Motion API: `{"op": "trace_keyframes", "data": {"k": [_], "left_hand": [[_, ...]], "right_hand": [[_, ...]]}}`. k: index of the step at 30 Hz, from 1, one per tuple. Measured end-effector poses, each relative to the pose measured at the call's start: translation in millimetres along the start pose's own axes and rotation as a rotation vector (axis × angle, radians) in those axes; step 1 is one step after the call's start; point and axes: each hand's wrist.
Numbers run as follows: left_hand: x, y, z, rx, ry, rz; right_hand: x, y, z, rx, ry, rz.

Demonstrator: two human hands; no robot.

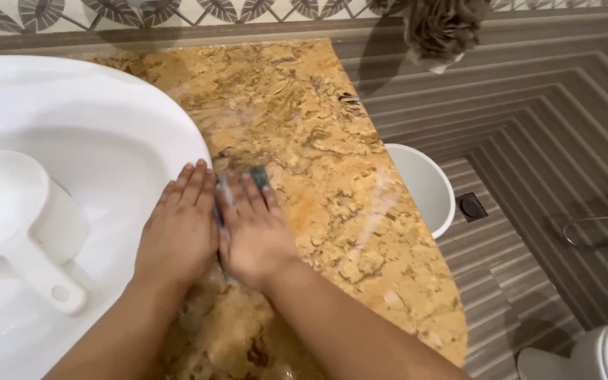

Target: The person cleans a bathroom counter and sink by scrubbing the stone surface with a sponge. They move a plastic pitcher and scrub the faucet, the rim of the sink, and the surrounding wall tiles.

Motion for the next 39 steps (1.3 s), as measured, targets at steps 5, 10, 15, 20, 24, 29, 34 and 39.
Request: {"op": "trace_keyframes", "data": {"k": [5,10,15,20,24,29,34,39], "left_hand": [[-17,-9,-1,0.038,0.207,0.101],[-55,-26,-8,0.192,0.182,0.076],[-64,-46,-14,0.273,0.075,0.060],[-61,-54,-13,0.225,0.057,0.059],[-59,-54,-14,0.214,0.050,0.061],[-60,-52,-15,0.240,0.070,0.096],[-61,-49,-18,0.300,0.115,0.120],[-60,-47,-16,0.294,0.165,0.158]], "right_hand": [[-11,-50,-33,0.232,-0.001,-0.061],[-45,-59,-66,0.238,-0.120,0.139],[-58,-33,-53,0.065,-0.058,0.399],[-33,-39,-27,0.070,-0.117,0.204],[-18,-87,-23,0.117,-0.046,0.085],[-46,-122,-51,0.212,-0.089,0.101],[-68,-103,-52,0.050,-0.147,0.301],[-46,-63,-40,0.055,-0.073,0.432]]}}
Point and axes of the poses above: each hand's wrist, its own y-axis towards the middle knuckle, its own z-axis out of the palm, x = y × z, and after that the axes turned 15 degrees about y, right-handed
